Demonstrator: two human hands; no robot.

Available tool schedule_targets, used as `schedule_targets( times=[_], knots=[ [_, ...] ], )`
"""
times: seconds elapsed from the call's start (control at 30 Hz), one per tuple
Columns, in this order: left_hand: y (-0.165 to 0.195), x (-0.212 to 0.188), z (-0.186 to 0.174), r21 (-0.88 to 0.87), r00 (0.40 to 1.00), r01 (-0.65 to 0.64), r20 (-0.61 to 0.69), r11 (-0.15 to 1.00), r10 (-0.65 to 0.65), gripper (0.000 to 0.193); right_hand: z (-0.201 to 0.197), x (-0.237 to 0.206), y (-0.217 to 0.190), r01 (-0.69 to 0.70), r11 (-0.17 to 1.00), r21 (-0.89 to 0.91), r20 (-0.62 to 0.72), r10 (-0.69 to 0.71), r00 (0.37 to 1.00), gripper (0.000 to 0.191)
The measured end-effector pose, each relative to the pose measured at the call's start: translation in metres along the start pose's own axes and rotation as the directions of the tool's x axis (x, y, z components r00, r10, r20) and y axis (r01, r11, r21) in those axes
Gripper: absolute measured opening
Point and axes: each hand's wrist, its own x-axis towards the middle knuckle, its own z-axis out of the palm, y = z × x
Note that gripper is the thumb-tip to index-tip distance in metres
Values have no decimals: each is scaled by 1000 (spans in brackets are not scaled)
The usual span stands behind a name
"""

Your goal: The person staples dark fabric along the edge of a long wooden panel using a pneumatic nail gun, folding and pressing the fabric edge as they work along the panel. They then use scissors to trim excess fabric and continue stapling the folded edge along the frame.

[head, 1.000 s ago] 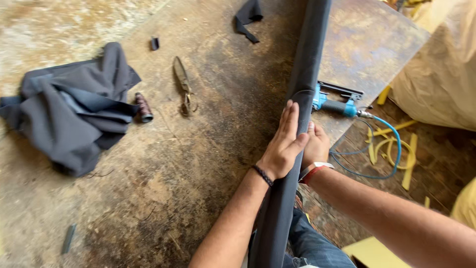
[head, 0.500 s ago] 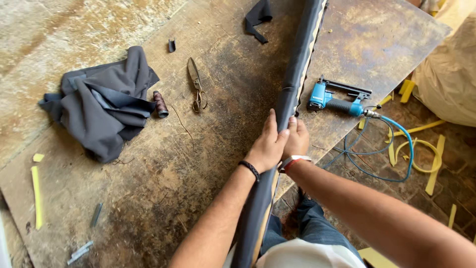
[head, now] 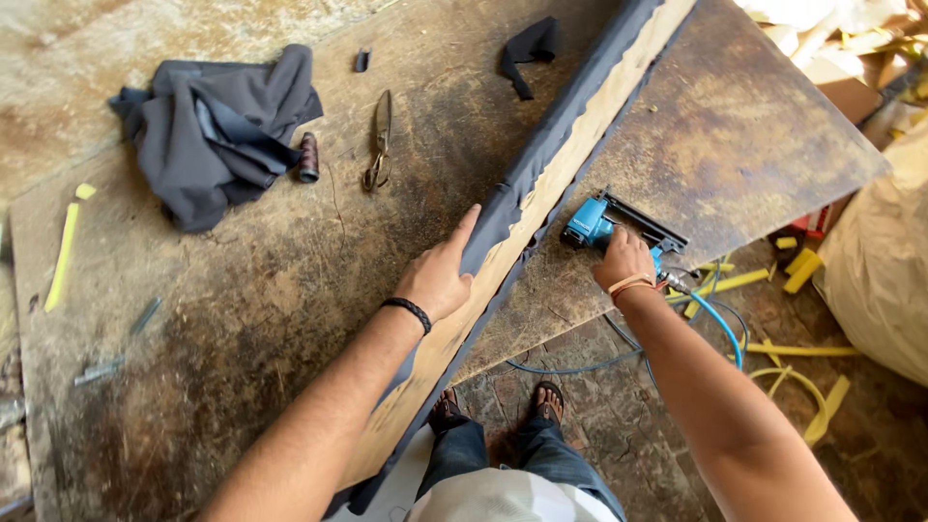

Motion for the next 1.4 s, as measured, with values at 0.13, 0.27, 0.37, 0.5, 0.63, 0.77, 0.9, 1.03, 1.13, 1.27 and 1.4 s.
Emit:
schedule_targets(
  times=[0.13, 0.27, 0.37, 0.5, 0.63, 0.77, 0.9, 1.03, 1.13, 1.27, 1.4],
  knots=[
    [3, -2, 2, 50, 1000, 17, -25, 999, -16, 103, -3, 25, 3, 1, 1000, -4, 143, 0, 990, 85],
    [4, -4, 1, 67, 998, 27, -57, 997, -23, 104, -20, 26, -13, -178, 977, 117, 418, 114, 901, 78],
    [5, -4, 1, 76, 995, 91, -34, 993, -89, 102, -42, -8, -25, -227, 896, 381, 409, 58, 911, 58],
    [6, -4, 5, 96, 996, 68, -65, 993, -62, 102, -58, -62, -44, -11, 554, 832, 109, -144, 984, 53],
    [6, -6, 3, 125, 996, 67, -64, 990, -59, 103, -64, -56, -65, 53, 598, 800, 48, -151, 987, 46],
    [4, -5, 1, 165, 997, 71, -52, 984, -64, 105, -68, -50, -63, 70, 664, 744, 44, -153, 987, 43],
    [3, -3, 9, 162, 994, 34, -107, 986, -17, 107, -63, -69, -62, 101, 559, 823, 20, -207, 978, 43],
    [4, -4, 14, 196, 994, 13, -113, 981, 9, 109, -60, -79, -69, -108, 588, 801, 223, -125, 967, 40],
    [6, -6, 9, 225, 996, 40, -86, 973, -21, 111, -62, -86, -77, 102, 518, 849, 40, -254, 966, 46],
    [10, -4, 5, 196, 993, 114, -9, 974, -114, 116, -58, -90, -77, -61, 728, 683, 277, -181, 944, 39],
    [10, -5, 10, 200, 996, 88, -36, 976, -82, 114, -40, -54, -51, -207, 796, 568, 396, -43, 917, 48]
  ],
)
